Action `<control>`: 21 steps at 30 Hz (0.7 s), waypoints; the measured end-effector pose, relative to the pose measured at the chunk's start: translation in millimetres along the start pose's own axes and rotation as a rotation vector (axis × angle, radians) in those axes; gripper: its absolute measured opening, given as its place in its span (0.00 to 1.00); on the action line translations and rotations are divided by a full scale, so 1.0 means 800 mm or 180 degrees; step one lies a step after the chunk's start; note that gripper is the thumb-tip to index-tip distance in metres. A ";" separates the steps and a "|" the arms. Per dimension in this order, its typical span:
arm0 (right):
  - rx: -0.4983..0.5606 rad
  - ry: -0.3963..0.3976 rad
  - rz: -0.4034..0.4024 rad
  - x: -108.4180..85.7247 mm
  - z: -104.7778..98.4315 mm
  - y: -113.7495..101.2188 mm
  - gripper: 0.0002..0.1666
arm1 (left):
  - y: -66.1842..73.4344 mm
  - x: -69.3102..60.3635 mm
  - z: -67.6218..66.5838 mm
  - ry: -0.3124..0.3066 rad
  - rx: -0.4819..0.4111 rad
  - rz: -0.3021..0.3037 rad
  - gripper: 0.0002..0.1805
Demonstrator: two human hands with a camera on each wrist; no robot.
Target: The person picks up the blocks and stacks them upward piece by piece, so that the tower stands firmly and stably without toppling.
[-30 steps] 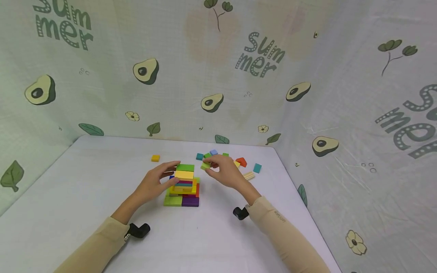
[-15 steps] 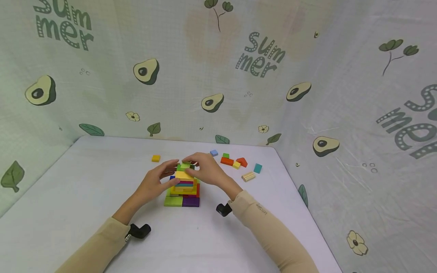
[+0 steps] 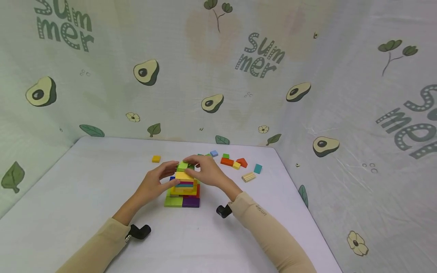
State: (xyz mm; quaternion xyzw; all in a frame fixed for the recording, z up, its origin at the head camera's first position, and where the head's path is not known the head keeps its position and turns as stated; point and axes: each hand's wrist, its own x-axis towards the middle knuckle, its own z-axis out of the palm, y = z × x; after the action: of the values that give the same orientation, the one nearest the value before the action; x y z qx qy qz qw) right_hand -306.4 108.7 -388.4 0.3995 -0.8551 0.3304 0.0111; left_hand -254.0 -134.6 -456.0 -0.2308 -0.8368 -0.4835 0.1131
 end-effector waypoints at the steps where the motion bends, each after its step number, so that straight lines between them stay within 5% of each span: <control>1: 0.0005 -0.0004 -0.0003 0.000 0.001 0.000 0.22 | -0.001 0.000 0.000 0.0003 0.0006 0.0011 0.35; 21: 0.0153 -0.0087 0.0052 -0.004 -0.004 0.004 0.28 | 0.001 0.000 0.000 0.0012 0.0071 0.0048 0.33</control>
State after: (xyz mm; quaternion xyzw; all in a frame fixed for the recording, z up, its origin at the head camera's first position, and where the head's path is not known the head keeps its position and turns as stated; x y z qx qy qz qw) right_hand -307.1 114.3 -388.6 0.3971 -0.8502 0.3455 -0.0129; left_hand -253.3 -134.5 -455.3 -0.2350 -0.8401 -0.4737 0.1209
